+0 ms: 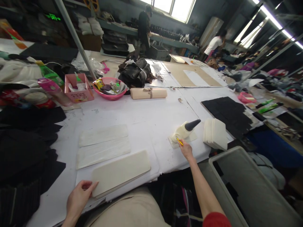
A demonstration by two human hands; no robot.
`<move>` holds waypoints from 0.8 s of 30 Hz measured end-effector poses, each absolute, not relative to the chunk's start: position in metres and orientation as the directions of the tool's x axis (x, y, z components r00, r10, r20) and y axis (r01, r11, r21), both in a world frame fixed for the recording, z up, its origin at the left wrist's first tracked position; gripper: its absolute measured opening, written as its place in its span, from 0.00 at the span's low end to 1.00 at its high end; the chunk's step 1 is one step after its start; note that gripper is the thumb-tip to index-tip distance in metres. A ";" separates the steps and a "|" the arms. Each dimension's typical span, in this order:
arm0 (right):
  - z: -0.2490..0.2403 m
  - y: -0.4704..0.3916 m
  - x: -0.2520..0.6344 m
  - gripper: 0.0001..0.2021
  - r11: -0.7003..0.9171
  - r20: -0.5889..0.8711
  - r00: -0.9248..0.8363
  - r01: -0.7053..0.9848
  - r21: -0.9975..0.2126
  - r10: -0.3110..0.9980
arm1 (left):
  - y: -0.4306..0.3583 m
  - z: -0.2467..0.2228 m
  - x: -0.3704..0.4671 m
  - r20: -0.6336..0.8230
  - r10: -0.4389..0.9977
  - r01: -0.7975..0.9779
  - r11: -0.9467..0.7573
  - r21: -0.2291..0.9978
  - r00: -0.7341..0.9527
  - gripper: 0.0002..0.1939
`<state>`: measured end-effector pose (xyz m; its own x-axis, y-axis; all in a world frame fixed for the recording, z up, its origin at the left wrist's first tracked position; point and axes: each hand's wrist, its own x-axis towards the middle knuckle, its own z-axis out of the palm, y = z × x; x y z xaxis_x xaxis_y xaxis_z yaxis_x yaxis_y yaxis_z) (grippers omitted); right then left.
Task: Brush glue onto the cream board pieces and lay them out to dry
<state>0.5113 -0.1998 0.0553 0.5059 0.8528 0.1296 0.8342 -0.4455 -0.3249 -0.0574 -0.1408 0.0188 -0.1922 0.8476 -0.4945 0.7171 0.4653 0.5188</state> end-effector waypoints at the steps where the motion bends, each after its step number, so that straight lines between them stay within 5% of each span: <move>1: 0.057 -0.201 0.513 0.10 -0.431 0.130 0.482 0.853 -0.293 0.866 | -0.141 0.019 -0.057 -0.493 0.848 0.715 0.467 0.520 -0.195 0.26; 9: 0.075 -0.223 0.507 0.13 -0.322 0.092 0.336 0.936 -0.144 0.937 | -0.141 0.014 -0.061 -0.454 0.865 0.748 0.444 0.493 -0.213 0.28; 15: 0.079 -0.240 0.494 0.16 -0.397 0.126 0.421 0.900 -0.179 0.898 | -0.141 0.015 -0.060 -0.480 0.849 0.698 0.482 0.529 -0.222 0.27; 19: 0.087 -0.246 0.475 0.18 -0.465 0.177 0.587 0.762 -0.451 0.790 | -0.140 0.011 -0.059 -0.548 0.812 0.600 0.545 0.586 -0.202 0.27; 22: 0.098 -0.243 0.447 0.20 -0.341 0.128 0.708 0.482 -0.807 0.695 | -0.139 0.017 -0.057 -0.565 0.813 0.530 0.543 0.651 -0.139 0.27; 24: 0.105 -0.239 0.420 0.21 -0.230 0.043 0.752 0.255 -0.939 0.657 | -0.140 0.026 -0.055 -0.540 0.837 0.478 0.511 0.715 -0.086 0.27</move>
